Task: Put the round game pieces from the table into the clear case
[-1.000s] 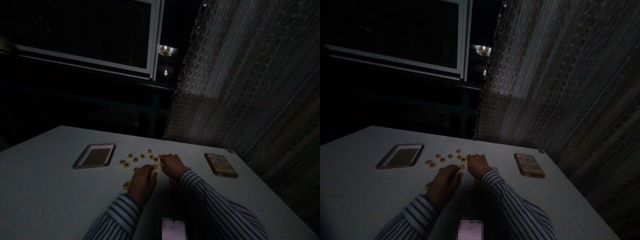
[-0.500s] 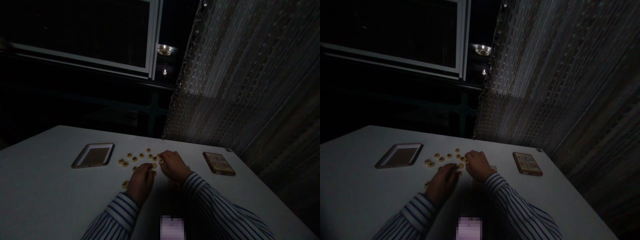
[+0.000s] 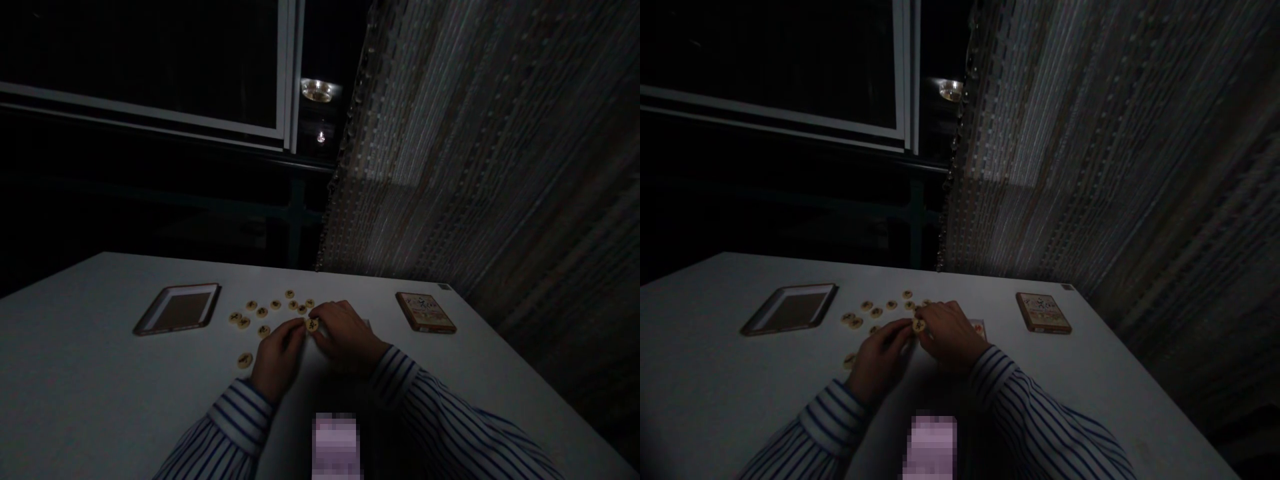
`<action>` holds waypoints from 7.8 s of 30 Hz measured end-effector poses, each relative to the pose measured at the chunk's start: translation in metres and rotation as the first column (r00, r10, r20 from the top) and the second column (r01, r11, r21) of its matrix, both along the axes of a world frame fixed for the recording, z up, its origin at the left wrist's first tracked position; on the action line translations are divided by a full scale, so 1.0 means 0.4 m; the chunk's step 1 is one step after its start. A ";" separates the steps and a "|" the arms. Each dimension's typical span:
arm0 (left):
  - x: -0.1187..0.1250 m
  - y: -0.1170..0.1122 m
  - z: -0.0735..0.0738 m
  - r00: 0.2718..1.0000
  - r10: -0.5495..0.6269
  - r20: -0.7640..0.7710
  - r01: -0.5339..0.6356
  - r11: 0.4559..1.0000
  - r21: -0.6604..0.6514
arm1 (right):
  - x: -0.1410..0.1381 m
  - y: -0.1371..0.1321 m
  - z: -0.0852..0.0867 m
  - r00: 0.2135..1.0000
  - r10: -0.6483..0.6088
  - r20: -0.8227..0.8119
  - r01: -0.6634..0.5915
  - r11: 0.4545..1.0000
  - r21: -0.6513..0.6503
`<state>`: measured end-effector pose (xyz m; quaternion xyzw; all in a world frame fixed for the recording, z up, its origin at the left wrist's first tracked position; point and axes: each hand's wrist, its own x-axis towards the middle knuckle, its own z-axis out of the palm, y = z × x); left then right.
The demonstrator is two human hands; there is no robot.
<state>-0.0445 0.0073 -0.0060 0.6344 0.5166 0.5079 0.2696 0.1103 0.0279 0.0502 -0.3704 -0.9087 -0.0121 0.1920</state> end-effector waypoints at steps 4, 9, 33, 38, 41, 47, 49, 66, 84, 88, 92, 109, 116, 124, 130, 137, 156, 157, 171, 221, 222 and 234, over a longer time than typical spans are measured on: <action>0.005 -0.004 0.008 0.997 -0.018 0.081 0.022 0.999 -0.046 | 0.001 -0.017 0.012 1.000 0.012 0.001 -0.012 1.000 -0.008; 0.013 -0.007 0.022 0.992 -0.019 0.124 0.028 0.997 -0.070 | 0.006 -0.023 0.009 1.000 0.016 -0.011 -0.016 1.000 -0.010; 0.029 -0.017 0.022 0.984 0.003 0.177 0.026 0.986 -0.162 | 0.157 -0.054 -0.059 0.948 -0.181 -0.260 0.186 0.983 -0.005; 0.034 -0.021 0.018 0.986 -0.005 0.168 0.034 0.985 -0.170 | 0.196 -0.062 -0.083 0.923 -0.217 -0.316 0.238 0.971 0.028; 0.038 -0.027 0.019 0.983 -0.009 0.181 0.043 0.983 -0.181 | 0.218 -0.061 -0.104 0.917 -0.212 -0.338 0.253 0.964 0.082; 0.051 -0.032 0.018 0.967 -0.030 0.253 0.087 0.972 -0.217 | 0.243 -0.066 -0.128 0.917 -0.188 -0.351 0.265 0.946 0.186; 0.056 -0.030 0.016 0.966 -0.024 0.257 0.082 0.973 -0.215 | 0.244 -0.068 -0.128 0.923 -0.191 -0.335 0.264 0.946 0.187; 0.163 -0.008 0.046 0.966 -0.081 0.246 0.137 0.966 -0.218 | 0.251 -0.076 -0.120 0.933 -0.209 -0.292 0.264 0.950 0.164; 0.160 -0.035 -0.020 0.988 -0.123 0.089 0.133 0.984 -0.116 | 0.218 -0.085 -0.096 0.971 -0.239 -0.007 0.239 0.968 0.071; 0.160 -0.036 -0.023 0.990 -0.128 0.058 0.133 0.987 -0.088 | 0.212 -0.072 -0.103 0.977 -0.205 0.057 0.204 0.979 0.027; 0.161 -0.039 -0.020 0.990 -0.127 0.066 0.132 0.987 -0.088 | 0.202 -0.075 -0.106 0.983 -0.182 0.022 0.181 0.982 0.046; 0.166 -0.048 -0.014 0.971 -0.222 0.086 0.228 0.971 -0.072 | 0.195 -0.089 -0.118 0.985 -0.065 -0.160 0.080 0.993 0.090; 0.149 -0.036 -0.018 0.987 -0.124 -0.107 0.124 0.992 -0.001 | 0.199 -0.084 -0.093 0.982 -0.186 -0.034 0.188 0.981 0.045; 0.133 -0.014 -0.077 0.936 -0.108 -0.335 0.152 0.983 0.106 | 0.247 -0.074 -0.112 0.961 -0.198 -0.191 0.215 0.974 0.072; 0.129 -0.011 -0.104 0.907 -0.190 -0.376 0.257 0.957 0.137 | 0.291 -0.066 -0.124 0.953 -0.225 -0.205 0.240 0.970 0.050; 0.125 -0.009 -0.106 0.905 -0.217 -0.366 0.276 0.954 0.117 | 0.313 -0.064 -0.121 0.951 -0.263 -0.164 0.272 0.962 0.035; 0.123 -0.012 -0.099 0.898 -0.230 -0.376 0.280 0.956 0.085 | 0.331 -0.055 -0.147 0.977 -0.174 -0.125 0.156 0.978 -0.137; 0.124 -0.012 -0.097 0.900 -0.228 -0.372 0.279 0.956 0.088 | 0.331 -0.055 -0.149 0.977 -0.169 -0.127 0.152 0.979 -0.136; 0.122 -0.004 -0.119 0.886 -0.191 -0.423 0.270 0.953 0.134 | 0.327 -0.049 -0.177 0.967 -0.230 -0.105 0.205 0.957 -0.205; 0.125 -0.012 -0.099 0.881 -0.208 -0.424 0.293 0.945 0.145 | 0.302 -0.068 -0.139 0.962 -0.270 0.028 0.268 0.928 -0.259; 0.125 -0.012 -0.101 0.879 -0.204 -0.431 0.291 0.946 0.145 | 0.302 -0.068 -0.139 0.962 -0.273 0.032 0.272 0.928 -0.256; 0.127 -0.014 -0.094 0.890 -0.206 -0.406 0.282 0.949 0.137 | 0.304 -0.069 -0.135 0.964 -0.264 0.011 0.257 0.929 -0.267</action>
